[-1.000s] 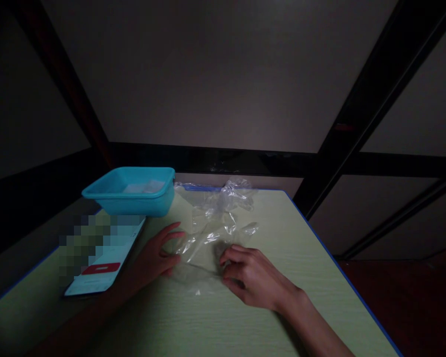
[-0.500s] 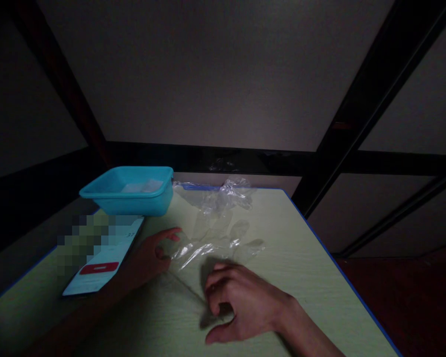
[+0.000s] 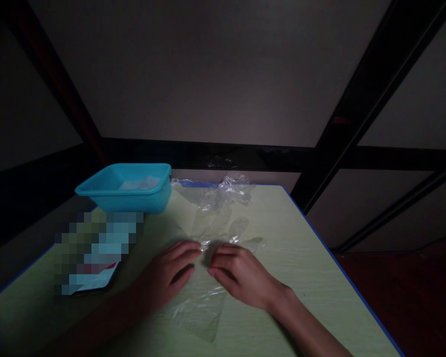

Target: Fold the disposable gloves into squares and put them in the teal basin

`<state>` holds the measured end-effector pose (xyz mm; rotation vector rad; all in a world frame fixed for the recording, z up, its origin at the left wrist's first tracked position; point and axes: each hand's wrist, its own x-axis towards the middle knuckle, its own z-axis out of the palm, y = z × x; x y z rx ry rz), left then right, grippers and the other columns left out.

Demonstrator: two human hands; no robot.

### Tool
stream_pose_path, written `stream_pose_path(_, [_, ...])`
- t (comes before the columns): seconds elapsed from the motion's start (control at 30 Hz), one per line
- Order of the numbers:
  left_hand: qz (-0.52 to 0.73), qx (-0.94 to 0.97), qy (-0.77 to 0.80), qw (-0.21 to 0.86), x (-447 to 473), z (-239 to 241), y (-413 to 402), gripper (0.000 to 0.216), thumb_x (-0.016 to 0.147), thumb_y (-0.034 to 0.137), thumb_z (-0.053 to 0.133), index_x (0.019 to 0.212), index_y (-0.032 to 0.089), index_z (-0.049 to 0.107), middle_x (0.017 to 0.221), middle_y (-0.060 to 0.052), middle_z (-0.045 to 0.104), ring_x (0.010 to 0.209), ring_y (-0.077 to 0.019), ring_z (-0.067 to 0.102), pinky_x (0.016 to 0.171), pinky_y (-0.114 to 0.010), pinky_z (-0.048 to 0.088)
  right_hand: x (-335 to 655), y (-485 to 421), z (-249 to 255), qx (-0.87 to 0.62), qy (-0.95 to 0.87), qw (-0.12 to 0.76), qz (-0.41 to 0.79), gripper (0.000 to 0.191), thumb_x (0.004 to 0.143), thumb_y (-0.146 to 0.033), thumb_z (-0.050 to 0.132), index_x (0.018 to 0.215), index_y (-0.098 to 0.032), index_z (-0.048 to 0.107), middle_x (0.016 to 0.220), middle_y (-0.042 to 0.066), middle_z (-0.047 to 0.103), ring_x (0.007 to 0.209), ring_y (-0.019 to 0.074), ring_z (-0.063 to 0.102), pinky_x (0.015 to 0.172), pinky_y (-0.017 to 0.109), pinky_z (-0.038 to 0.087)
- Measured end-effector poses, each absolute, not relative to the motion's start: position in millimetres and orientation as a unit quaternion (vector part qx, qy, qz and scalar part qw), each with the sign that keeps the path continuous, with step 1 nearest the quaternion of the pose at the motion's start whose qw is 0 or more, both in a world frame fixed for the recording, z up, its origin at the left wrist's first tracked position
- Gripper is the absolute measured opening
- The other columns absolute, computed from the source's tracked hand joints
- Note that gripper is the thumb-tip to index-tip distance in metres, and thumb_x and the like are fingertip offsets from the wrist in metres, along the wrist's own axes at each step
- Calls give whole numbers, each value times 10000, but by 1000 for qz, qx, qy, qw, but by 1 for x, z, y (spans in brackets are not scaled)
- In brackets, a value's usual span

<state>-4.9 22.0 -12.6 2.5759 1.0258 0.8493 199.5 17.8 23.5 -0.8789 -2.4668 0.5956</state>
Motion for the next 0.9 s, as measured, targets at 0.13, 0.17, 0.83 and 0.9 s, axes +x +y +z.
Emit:
stream_pose_path(0.13, [191, 910, 347, 124, -2, -18, 17, 450, 789, 145, 506, 1238, 135, 472, 1341, -133, 451, 1244, -236, 390, 1031, -405, 349, 199, 19, 21, -319, -907, 209, 178, 291, 916, -230, 395, 792, -134, 640, 752, 57, 582, 712, 154, 518, 675, 284, 437])
stream_pose_path(0.17, [173, 913, 348, 125, -2, -17, 17, 472, 791, 163, 514, 1259, 131, 453, 1367, -135, 421, 1267, -237, 362, 1043, -406, 332, 199, 18, 21, -319, -909, 204, 172, 296, 917, -233, 391, 796, -133, 642, 751, 58, 583, 712, 156, 518, 678, 288, 440])
stream_pose_path(0.83, [69, 935, 316, 145, -3, -6, 10, 638, 766, 402, 590, 1323, 170, 382, 1442, -116, 298, 1350, -285, 157, 1090, -505, 104, 201, 21, 21, -325, -916, 179, 150, 303, 926, -251, 383, 833, -136, 648, 781, 62, 605, 748, 164, 543, 725, 305, 455])
stream_pose_path(0.9, [67, 936, 309, 156, -3, -4, 7, 671, 763, 433, 588, 1337, 168, 365, 1423, -120, 337, 1347, -295, 165, 1089, -512, 91, 202, 21, 22, -328, -912, 189, 158, 291, 923, -244, 389, 848, -140, 650, 796, 65, 612, 755, 166, 551, 730, 312, 461])
